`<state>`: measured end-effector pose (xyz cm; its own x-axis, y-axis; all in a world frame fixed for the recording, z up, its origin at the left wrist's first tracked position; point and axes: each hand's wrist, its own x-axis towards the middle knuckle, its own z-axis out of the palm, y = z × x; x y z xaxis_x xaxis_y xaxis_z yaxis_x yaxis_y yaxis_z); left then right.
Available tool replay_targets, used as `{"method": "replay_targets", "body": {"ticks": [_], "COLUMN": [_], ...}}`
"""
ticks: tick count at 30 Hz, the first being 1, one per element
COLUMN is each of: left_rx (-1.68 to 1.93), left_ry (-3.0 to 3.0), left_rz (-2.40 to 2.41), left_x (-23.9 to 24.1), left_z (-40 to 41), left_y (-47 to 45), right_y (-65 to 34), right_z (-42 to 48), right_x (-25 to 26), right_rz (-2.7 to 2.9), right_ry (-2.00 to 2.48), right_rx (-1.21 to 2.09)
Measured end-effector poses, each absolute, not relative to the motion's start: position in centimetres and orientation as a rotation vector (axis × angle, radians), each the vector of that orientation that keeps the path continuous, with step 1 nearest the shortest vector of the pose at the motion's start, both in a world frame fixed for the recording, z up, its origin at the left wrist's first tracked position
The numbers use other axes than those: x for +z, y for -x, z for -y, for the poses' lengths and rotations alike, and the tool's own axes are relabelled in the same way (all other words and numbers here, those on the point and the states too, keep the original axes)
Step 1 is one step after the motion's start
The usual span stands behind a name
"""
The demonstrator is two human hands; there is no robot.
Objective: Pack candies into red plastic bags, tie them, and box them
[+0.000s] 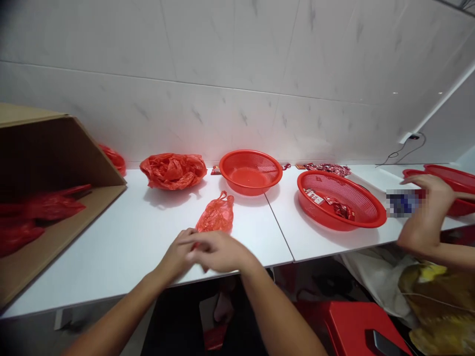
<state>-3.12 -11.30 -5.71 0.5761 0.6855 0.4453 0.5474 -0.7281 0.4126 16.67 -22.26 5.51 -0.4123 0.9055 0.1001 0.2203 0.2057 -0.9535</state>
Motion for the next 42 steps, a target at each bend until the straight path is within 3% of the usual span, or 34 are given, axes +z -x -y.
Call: {"method": "replay_targets", "body": {"ticks": [8,13,16,24,32,37,40,42], "left_rx": [0.83,0.897,0.842,0.766,0.805,1.219,1.52,1.518], "left_ry": [-2.954,-3.031,-3.035,-3.013,-2.898,-2.438,-2.337,-2.348], "left_rz": [-1.144,-1.072,-1.043,-1.048,-1.027,-1.103,-0.873,-0.693], "left_x": [-8.1,-9.6,-9.5,-9.6,-10.0,-5.6,-1.4,1.0], "left_z": [20.3,23.1,23.4,23.2,23.9,23.9,22.6,21.1], "left_y": [4.0,4.8,5.5,5.6,5.0,5.4,5.1,4.6], "right_y": [-23.4,-21.5,-20.7,-22.0,-22.2,-20.8,-19.0,-17.5], "right_z": [20.5,19.3,19.7,24.3,28.4,28.4,27.6,26.9], "right_x": [-4.4,-6.5,-6.5,-4.9,-2.5,-0.2,1.2,1.9], "right_rz": [1.098,1.027,1.032,0.642,0.975,1.318,1.563,1.697], "right_ry": [1.807,1.61,1.368,1.168,1.176,1.123,1.087,1.089], "right_rx": [0.662,0.668,0.818,0.846,0.538,0.311,0.264,0.248]}}
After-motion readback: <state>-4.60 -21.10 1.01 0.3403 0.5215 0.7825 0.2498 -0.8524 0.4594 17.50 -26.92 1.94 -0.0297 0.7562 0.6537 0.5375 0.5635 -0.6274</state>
